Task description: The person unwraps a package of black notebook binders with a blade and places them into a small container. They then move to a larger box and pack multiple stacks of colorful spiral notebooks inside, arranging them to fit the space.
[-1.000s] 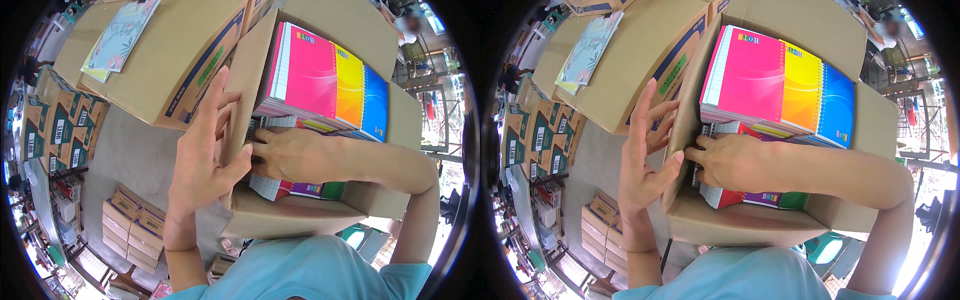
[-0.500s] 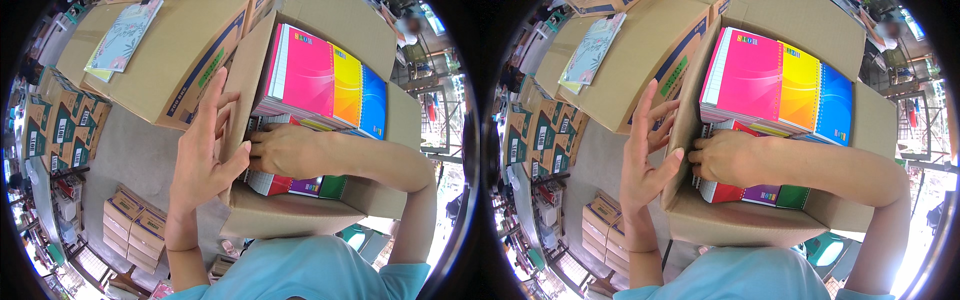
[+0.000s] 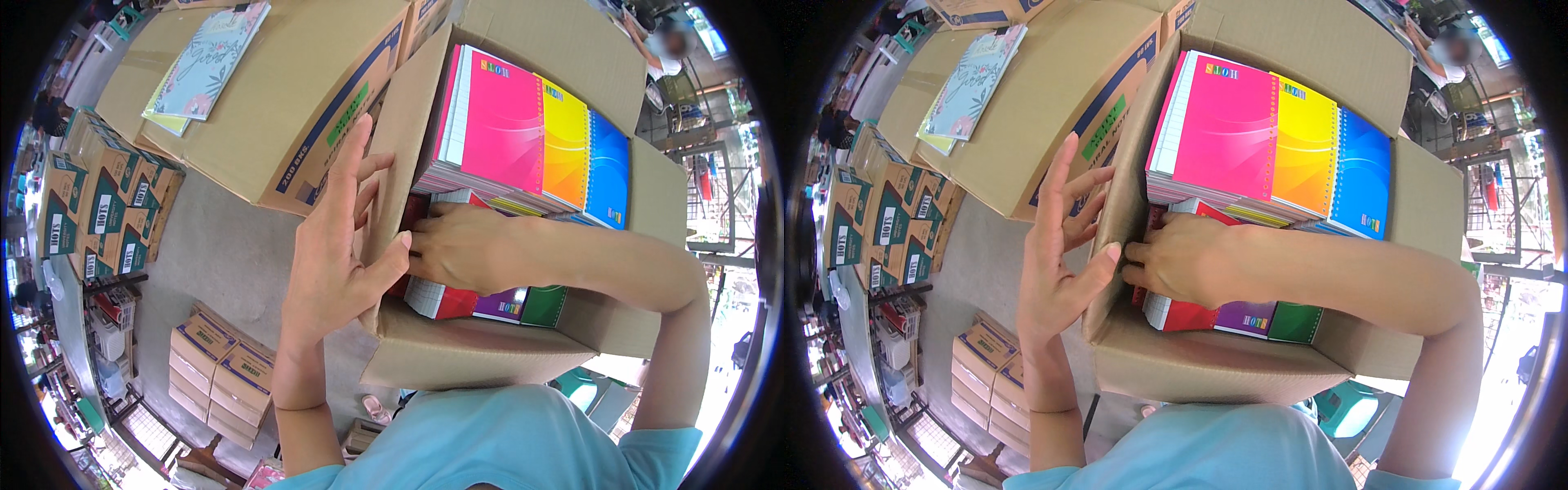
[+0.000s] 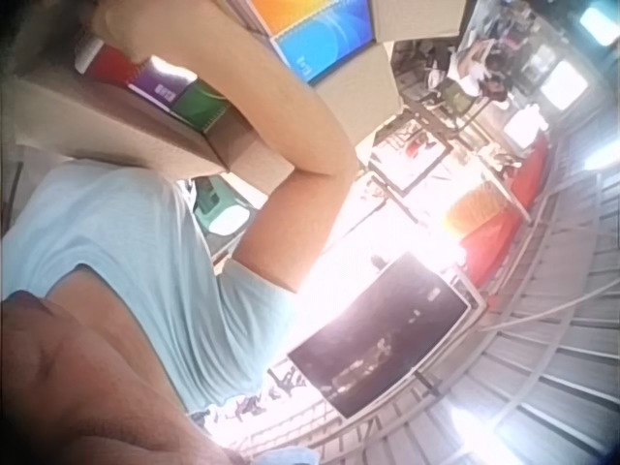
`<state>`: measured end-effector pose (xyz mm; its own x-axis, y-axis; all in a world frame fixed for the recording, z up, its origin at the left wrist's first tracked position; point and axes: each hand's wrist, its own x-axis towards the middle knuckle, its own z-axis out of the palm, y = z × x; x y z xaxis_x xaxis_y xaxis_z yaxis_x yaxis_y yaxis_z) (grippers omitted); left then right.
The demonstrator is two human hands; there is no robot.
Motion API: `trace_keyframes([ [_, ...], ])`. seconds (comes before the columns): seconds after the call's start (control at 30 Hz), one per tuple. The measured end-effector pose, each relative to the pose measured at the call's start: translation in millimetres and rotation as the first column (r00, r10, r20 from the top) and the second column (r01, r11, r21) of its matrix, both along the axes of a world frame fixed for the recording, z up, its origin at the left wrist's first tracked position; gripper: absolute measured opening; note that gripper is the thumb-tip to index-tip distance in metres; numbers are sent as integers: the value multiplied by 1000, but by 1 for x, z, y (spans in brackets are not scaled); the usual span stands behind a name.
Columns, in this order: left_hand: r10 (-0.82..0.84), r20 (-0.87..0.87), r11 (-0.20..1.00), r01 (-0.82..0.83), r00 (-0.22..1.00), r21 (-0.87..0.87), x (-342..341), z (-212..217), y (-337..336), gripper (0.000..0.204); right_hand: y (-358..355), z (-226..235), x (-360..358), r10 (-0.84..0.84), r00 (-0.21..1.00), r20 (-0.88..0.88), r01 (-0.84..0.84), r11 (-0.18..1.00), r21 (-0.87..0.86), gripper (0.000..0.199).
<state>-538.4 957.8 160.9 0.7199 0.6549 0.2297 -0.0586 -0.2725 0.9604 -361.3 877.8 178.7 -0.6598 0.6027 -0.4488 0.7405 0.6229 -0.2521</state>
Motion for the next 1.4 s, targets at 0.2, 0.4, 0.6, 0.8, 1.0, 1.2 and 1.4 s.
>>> trace_keyframes([
  [0.2,-18,16,990,20,1000,-142,5,7,-6,89,25,0,-13,219,963,154,-192,965,-176,41],
  [0.4,-15,2,987,15,1000,-163,-2,10,-7,90,1,9,17,151,968,-203,-128,984,124,52],
  [0.6,-6,-38,986,0,999,-166,-4,16,-15,89,-18,20,45,86,825,-558,77,962,263,58],
  [0.8,38,-78,997,-32,996,76,10,10,-27,70,-51,49,49,-297,336,-894,506,857,-95,90],
  [1.0,90,-287,985,-43,954,165,1,12,-37,60,-156,145,67,54,29,-998,590,805,60,101],
  [1.2,194,-531,946,-15,825,323,-8,43,-69,63,-454,118,177,278,-707,-650,705,344,-620,32],
  [1.4,656,-296,732,-489,695,474,4,47,-104,60,-723,-82,319,901,-290,-323,544,-122,-830,46],
])
